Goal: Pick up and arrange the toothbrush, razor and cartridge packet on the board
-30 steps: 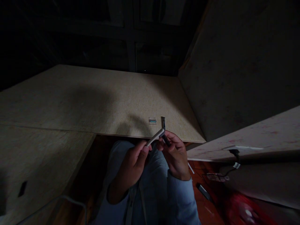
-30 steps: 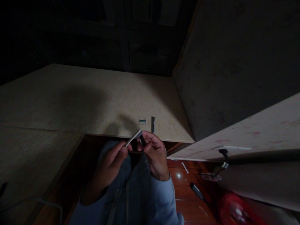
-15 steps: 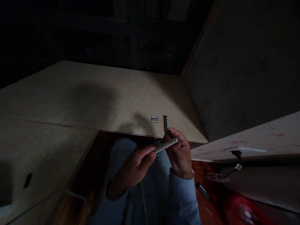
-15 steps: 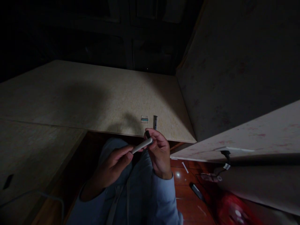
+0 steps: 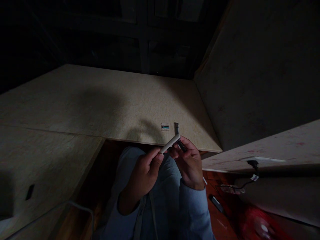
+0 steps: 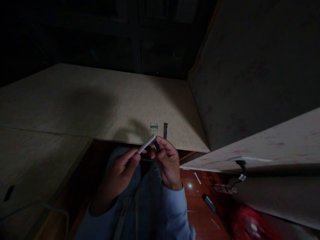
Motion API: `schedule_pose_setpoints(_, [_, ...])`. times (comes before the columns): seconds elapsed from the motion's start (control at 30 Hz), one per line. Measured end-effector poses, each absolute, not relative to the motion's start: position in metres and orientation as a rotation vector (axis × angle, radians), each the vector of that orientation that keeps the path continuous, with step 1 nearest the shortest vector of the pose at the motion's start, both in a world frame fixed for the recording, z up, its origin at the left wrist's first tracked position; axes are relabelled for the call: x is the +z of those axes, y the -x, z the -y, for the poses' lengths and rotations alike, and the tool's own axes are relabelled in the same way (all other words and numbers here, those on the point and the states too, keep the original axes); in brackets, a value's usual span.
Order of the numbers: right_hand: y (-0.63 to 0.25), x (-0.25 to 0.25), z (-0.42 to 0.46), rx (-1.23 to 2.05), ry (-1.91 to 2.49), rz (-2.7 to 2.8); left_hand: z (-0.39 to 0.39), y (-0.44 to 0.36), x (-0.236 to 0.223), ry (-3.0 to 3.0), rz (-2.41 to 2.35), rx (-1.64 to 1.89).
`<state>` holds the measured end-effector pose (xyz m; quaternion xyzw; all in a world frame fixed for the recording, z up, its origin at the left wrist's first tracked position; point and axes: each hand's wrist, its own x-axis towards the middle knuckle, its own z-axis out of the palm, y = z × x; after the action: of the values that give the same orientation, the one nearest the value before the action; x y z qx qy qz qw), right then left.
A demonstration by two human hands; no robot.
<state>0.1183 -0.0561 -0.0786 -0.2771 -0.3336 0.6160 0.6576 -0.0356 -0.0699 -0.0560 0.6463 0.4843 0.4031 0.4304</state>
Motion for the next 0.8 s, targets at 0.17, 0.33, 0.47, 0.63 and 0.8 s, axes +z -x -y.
schedule_pose_setpoints(0.17, [-0.118, -0.077, 0.055, 1.394, 0.618, 0.743, 0.072, 0.038, -0.056, -1.681, -1.193, 0.938])
schedule_pose_setpoints(0.33, [-0.117, -0.078, 0.054, 1.388, 0.659, 0.76, 0.073, 0.045, -0.059, -1.737, -1.14, 0.864])
schedule_pose_setpoints(0.47, [-0.116, -0.081, 0.052, 1.385, 0.671, 0.752, 0.074, 0.049, -0.061, -1.736, -1.094, 0.855])
schedule_pose_setpoints(0.63, [-0.116, -0.082, 0.052, 1.389, 0.692, 0.761, 0.073, 0.046, -0.059, -1.711, -1.139, 0.867])
schedule_pose_setpoints(0.8, [-0.114, -0.084, 0.053, 1.413, 0.644, 0.753, 0.069, 0.04, -0.054, -1.653, -1.252, 0.902])
